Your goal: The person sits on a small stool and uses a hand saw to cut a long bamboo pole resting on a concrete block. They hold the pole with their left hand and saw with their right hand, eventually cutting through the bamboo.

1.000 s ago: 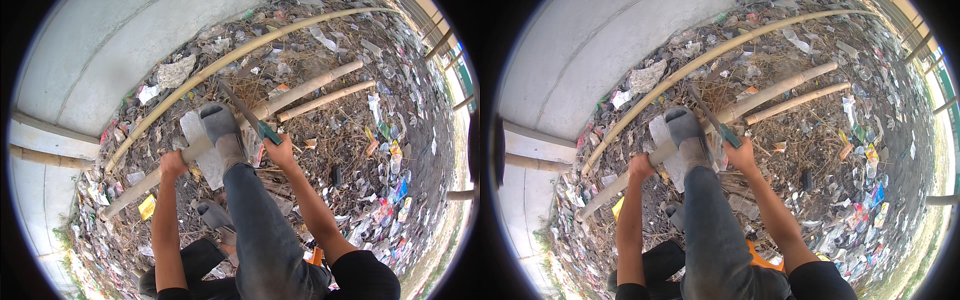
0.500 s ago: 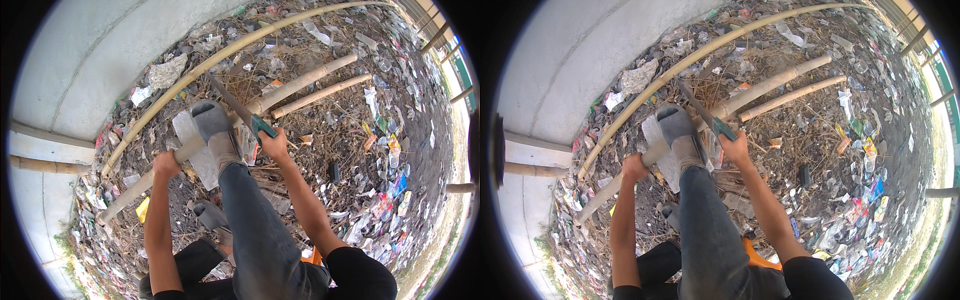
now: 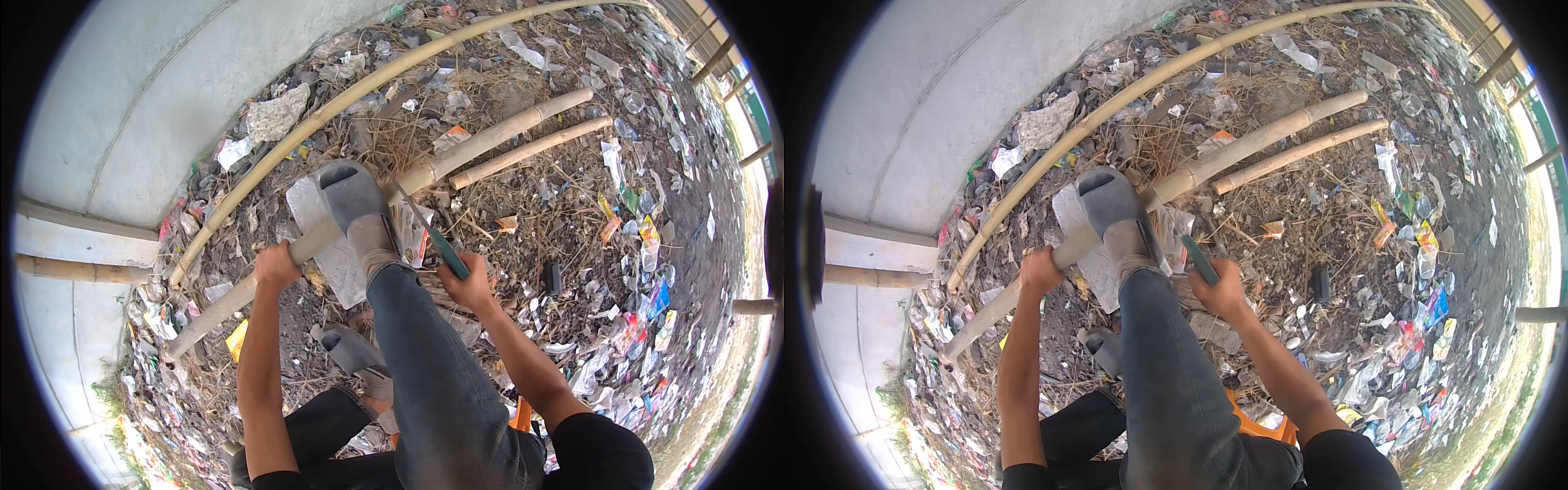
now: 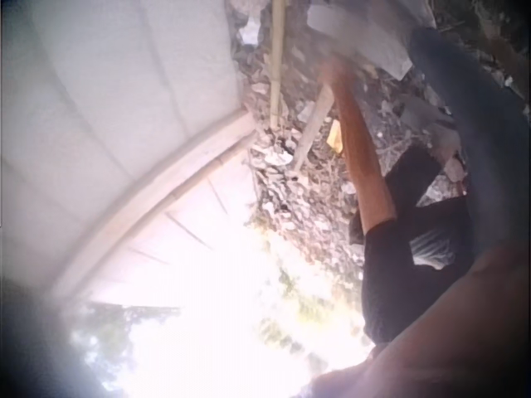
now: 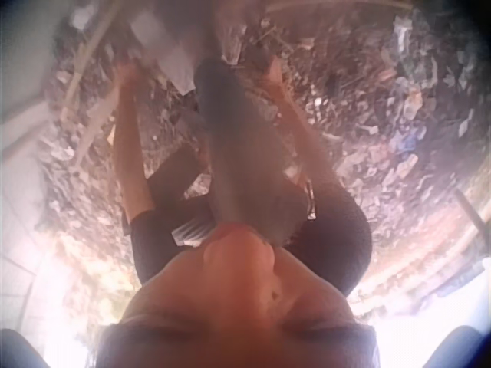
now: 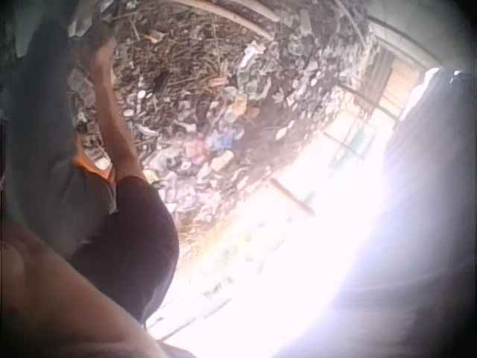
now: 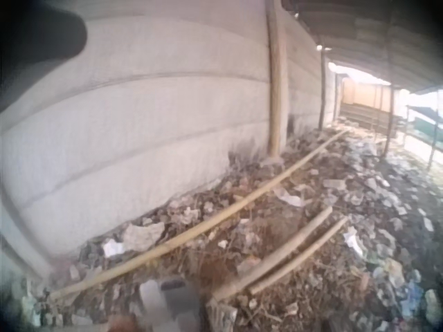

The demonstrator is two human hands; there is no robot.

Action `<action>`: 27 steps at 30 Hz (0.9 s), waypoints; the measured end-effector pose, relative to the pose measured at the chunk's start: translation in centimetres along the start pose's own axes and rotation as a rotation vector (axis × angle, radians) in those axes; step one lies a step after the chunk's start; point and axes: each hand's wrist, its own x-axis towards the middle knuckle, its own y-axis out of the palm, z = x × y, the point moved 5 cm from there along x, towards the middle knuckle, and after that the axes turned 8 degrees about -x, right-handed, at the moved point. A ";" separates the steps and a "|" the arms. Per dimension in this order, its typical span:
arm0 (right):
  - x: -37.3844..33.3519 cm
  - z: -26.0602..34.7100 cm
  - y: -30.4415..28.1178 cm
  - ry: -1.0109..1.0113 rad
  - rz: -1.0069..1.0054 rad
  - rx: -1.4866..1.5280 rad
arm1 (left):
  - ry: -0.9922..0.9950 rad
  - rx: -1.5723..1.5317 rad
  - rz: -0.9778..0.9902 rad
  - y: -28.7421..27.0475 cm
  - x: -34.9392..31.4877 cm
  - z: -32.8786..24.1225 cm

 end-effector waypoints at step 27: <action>-15.5 -1.9 -5.5 0.075 0.015 0.164 | -0.015 -0.007 -0.023 -0.4 -1.0 1.2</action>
